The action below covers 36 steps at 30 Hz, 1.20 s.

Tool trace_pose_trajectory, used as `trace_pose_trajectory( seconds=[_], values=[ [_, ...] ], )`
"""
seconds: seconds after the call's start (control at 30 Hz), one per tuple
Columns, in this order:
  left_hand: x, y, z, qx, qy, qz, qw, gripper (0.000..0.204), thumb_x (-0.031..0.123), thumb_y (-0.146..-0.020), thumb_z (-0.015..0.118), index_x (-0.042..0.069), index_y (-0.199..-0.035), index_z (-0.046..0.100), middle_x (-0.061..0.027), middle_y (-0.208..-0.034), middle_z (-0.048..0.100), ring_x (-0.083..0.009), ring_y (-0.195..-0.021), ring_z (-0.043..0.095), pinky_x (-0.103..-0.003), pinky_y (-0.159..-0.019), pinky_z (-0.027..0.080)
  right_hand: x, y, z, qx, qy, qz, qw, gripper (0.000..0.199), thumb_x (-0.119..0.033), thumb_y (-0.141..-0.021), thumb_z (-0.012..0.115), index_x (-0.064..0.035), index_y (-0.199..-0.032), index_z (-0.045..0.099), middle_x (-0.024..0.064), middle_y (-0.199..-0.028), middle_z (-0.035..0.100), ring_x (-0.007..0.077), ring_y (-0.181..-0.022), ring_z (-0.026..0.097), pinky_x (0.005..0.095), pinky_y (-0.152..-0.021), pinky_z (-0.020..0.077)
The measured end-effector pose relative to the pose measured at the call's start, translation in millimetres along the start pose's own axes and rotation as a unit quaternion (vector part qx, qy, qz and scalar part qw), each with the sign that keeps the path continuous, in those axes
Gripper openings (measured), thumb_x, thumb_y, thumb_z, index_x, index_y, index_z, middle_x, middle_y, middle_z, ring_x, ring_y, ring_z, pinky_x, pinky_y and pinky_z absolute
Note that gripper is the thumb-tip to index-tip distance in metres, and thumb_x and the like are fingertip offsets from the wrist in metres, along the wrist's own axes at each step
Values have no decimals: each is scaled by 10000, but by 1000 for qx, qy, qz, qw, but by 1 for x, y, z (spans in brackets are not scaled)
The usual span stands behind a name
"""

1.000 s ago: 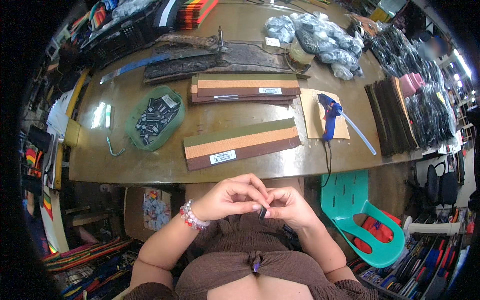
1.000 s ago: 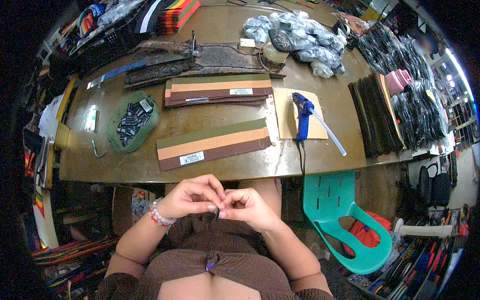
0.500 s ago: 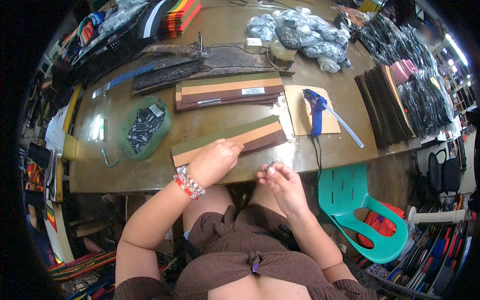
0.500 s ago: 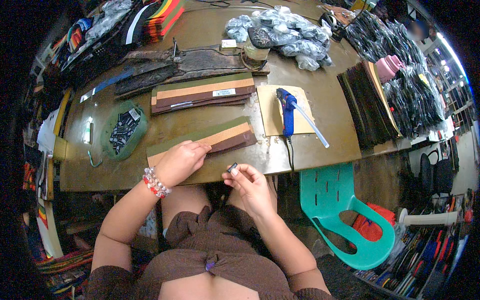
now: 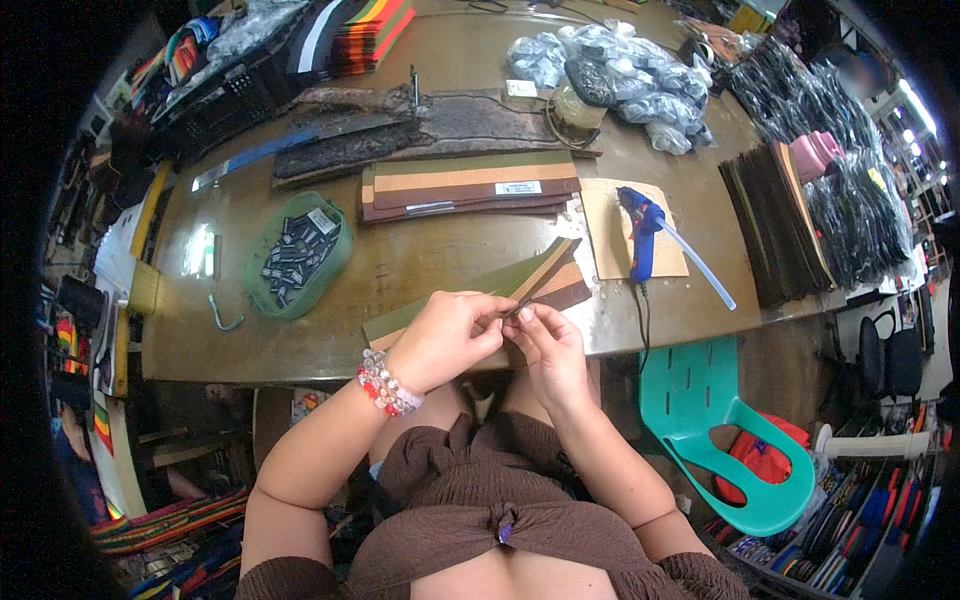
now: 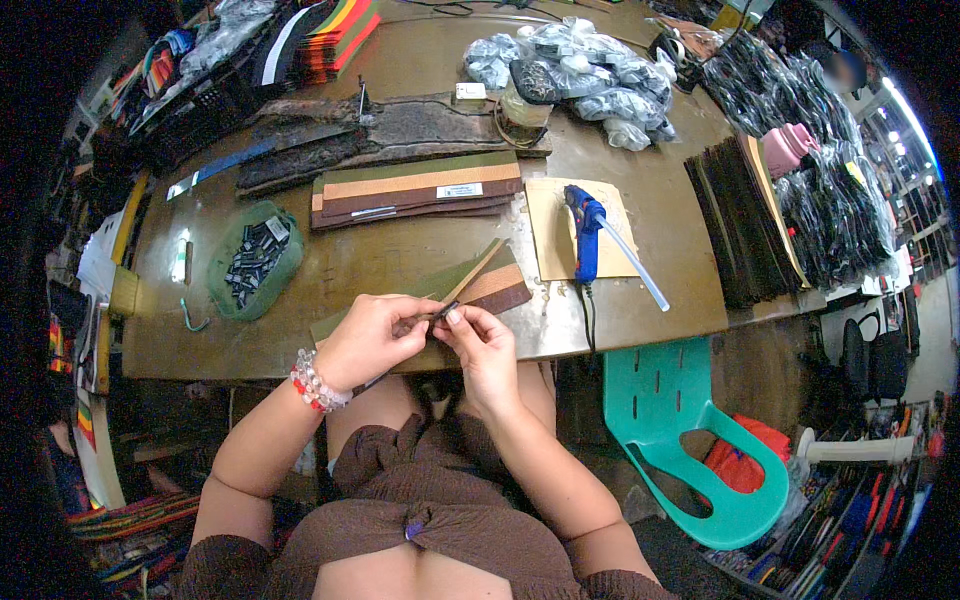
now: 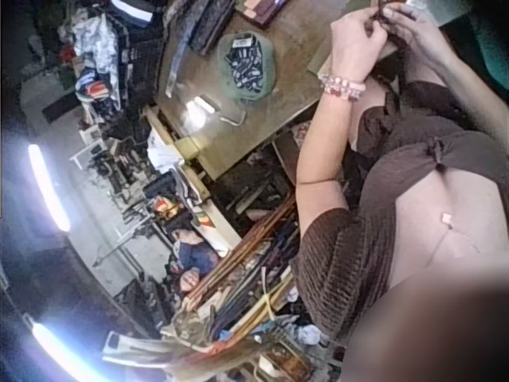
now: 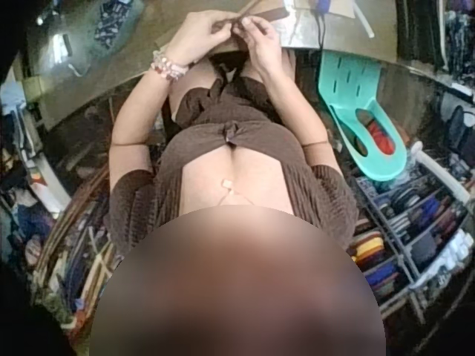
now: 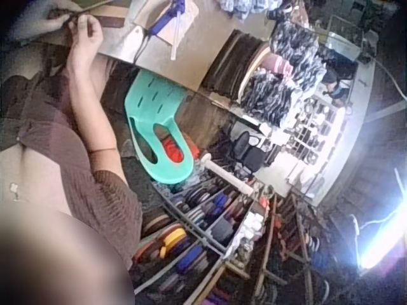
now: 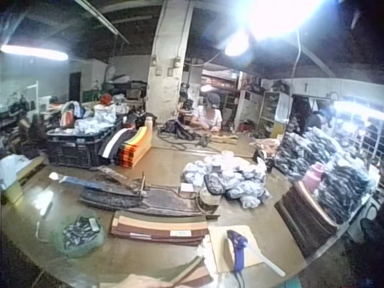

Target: The person assembles hat bands by applying hot glue to fabric strips and attaching small rectangular tags. They work at a table, handling multiple strips and tags, then place the finished bands in a stack. Later, they retrieve a roll of yellow ribbon from a shelf and cut a length with scissors.

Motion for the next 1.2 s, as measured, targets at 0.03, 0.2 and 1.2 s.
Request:
trace_pose_trajectory(
  seconds=[0.03,0.2,1.2],
  values=[
    [-1,0,1,-8,0,-10,1000,289,69,-815,602,2,-1087,673,-174,-838,683,-164,-670,666,-292,-644,533,0,0,0,3,5,1,1000,125,-88,-923,613,17,-992,617,93,-953,654,169,-863,635,289,-825,522],
    [-3,0,2,-11,7,-12,1000,285,74,-817,606,-1,-1083,672,-173,-833,682,-165,-670,670,-292,-643,536,-2,1,2,4,12,-2,1000,164,-111,-925,624,27,-1011,611,81,-944,647,153,-844,635,288,-824,533],
    [-44,-119,-5,122,-430,132,885,249,238,-856,627,48,-1014,592,-112,-1012,610,-283,-991,581,-407,-827,512,-149,-78,-72,228,781,-230,534,561,-379,-756,736,-30,-1160,560,198,-1065,618,380,-1023,573,500,-902,426]
  ],
)
Point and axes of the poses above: each hand's wrist, its own y-axis away from the middle knuckle, its own z-axis out of the palm, x = y × z, the point moved 5 cm from there along -y, towards the middle knuckle
